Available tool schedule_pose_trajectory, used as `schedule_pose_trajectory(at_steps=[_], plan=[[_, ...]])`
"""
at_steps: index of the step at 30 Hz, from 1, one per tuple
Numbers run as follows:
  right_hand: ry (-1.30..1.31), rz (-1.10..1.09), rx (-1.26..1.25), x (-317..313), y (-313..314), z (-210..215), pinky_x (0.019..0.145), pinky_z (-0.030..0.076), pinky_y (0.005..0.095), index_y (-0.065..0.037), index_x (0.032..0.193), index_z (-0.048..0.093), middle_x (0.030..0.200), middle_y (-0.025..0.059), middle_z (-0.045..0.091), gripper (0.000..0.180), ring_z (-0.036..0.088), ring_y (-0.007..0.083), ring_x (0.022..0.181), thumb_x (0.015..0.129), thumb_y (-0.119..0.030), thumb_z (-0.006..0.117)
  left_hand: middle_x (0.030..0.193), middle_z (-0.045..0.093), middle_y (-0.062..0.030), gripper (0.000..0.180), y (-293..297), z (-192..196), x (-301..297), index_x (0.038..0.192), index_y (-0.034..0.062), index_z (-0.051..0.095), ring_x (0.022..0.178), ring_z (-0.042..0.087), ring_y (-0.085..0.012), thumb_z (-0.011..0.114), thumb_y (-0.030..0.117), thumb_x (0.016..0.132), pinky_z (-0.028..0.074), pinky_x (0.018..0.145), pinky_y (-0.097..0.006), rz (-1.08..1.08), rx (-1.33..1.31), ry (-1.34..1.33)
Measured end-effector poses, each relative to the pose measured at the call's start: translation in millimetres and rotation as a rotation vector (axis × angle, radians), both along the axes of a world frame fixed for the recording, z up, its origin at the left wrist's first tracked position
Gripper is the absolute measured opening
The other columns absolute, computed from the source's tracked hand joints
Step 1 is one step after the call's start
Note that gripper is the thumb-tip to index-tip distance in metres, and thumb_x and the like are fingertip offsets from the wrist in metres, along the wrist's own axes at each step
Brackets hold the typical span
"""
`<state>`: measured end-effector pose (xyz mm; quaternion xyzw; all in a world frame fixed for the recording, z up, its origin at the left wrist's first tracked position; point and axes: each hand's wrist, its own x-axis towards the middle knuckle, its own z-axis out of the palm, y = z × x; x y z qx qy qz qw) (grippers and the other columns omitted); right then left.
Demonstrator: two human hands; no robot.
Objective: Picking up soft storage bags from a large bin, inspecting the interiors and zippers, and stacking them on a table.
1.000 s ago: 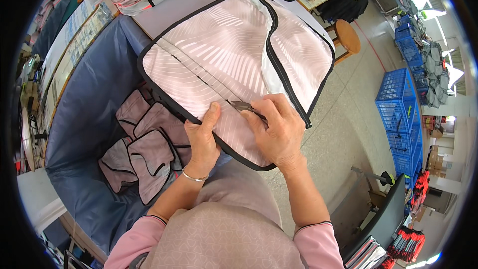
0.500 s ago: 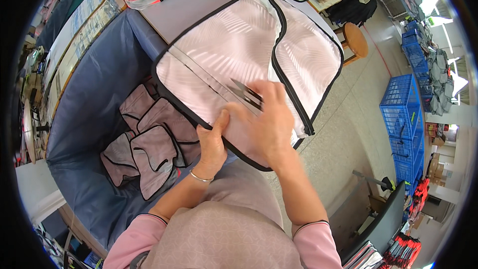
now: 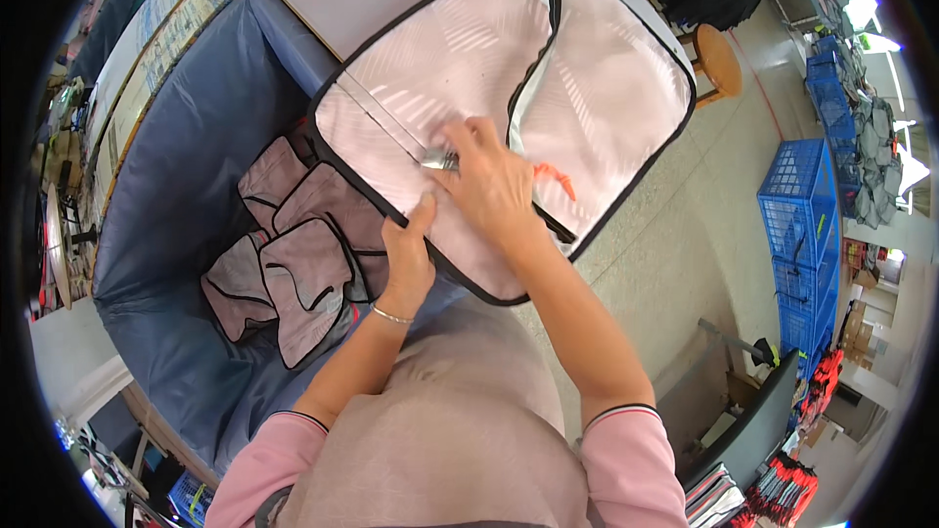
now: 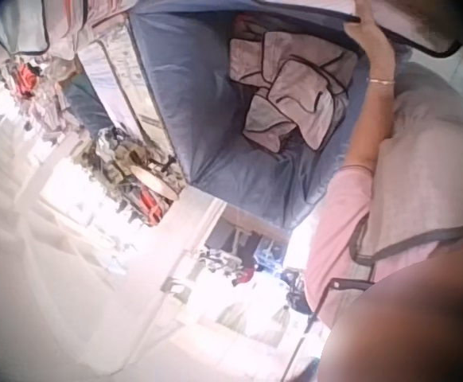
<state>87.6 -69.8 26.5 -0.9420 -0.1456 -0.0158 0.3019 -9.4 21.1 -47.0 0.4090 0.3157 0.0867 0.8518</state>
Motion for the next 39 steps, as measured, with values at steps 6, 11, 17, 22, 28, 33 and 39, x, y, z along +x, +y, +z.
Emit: schedule_pose_trajectory(at_steps=[6, 11, 17, 22, 28, 33, 39], plan=[[0.075, -0.197, -0.039, 13.9, -22.7, -31.6, 0.076, 0.049, 0.0391, -0.009, 0.104, 0.059, 0.1, 0.01, 0.058, 0.033, 0.061, 0.0304, 0.091, 0.076, -0.023, 0.071, 0.111, 0.056, -0.0107, 0.066, -2.9, -14.4, -19.8, 0.12, -0.0083, 0.047, 0.101, 0.051, -0.0164, 0.077, 0.032, 0.076, 0.039, 0.092, -0.027, -0.059, -0.012, 0.237], [0.106, -0.182, 0.031, 8.9, -15.9, -34.5, 0.078, 0.049, 0.0367, -0.005, 0.107, 0.059, 0.101, 0.0101, 0.061, 0.034, 0.062, 0.0259, 0.092, 0.077, -0.017, 0.071, 0.123, 0.051, -0.0183, 0.094, -37.7, -0.6, -33.8, 0.127, -0.0131, 0.035, 0.118, 0.044, -0.0221, 0.085, 0.033, 0.063, 0.031, 0.103, -0.028, -0.255, 0.018, 0.227], [0.285, -0.068, 0.234, -26.1, -27.9, 39.0, 0.077, 0.049, 0.0312, -0.002, 0.11, 0.06, 0.098, 0.0136, 0.065, 0.038, 0.064, 0.0224, 0.083, 0.077, -0.016, 0.072, 0.109, 0.06, -0.0161, 0.067, -23.1, -4.4, -30.9, 0.112, -0.016, 0.05, 0.101, 0.057, -0.0214, 0.085, 0.016, 0.064, 0.043, 0.094, -0.031, -0.305, -0.068, 0.246], [0.117, -0.097, 0.063, -78.8, -63.0, 72.6, 0.073, 0.05, 0.0309, -0.002, 0.103, 0.06, 0.087, 0.0112, 0.065, 0.031, 0.063, 0.0221, 0.078, 0.077, -0.014, 0.072, 0.091, 0.066, -0.0104, 0.026, -23.8, 52.1, -13.9, 0.092, -0.0105, 0.064, 0.08, 0.064, -0.0162, 0.075, -0.003, 0.07, 0.051, 0.077, -0.028, -0.184, -0.274, 0.132], [-0.112, -0.105, -0.193, -97.6, -74.7, 76.3, 0.06, 0.048, 0.0323, -0.006, 0.093, 0.061, 0.074, 0.0048, 0.061, 0.026, 0.06, 0.0211, 0.071, 0.074, -0.018, 0.075, 0.091, 0.066, -0.0097, 0.028, -28.9, 71.6, -8.2, 0.094, -0.0095, 0.065, 0.079, 0.064, -0.0164, 0.077, -0.001, 0.07, 0.051, 0.078, -0.028, -0.142, -0.261, 0.043], [-0.275, -0.078, -0.279, -94.5, -72.0, 70.7, 0.055, 0.047, 0.0325, -0.01, 0.088, 0.061, 0.073, 0.0015, 0.059, 0.024, 0.059, 0.0203, 0.068, 0.072, -0.021, 0.075, 0.091, 0.066, -0.009, 0.027, -30.2, 80.1, -5.7, 0.093, -0.0087, 0.065, 0.078, 0.064, -0.0156, 0.076, 0.0, 0.071, 0.051, 0.077, -0.027, -0.16, -0.244, 0.052], [-0.273, -0.08, -0.318, -91.3, -70.5, 74.1, 0.055, 0.047, 0.032, -0.011, 0.088, 0.062, 0.073, 0.0004, 0.058, 0.023, 0.058, 0.0194, 0.068, 0.072, -0.021, 0.075, 0.098, 0.064, -0.008, 0.033, -27.9, 79.7, -5.8, 0.105, -0.0041, 0.06, 0.086, 0.063, -0.0146, 0.074, 0.003, 0.075, 0.051, 0.08, -0.027, -0.24, -0.202, 0.012]])
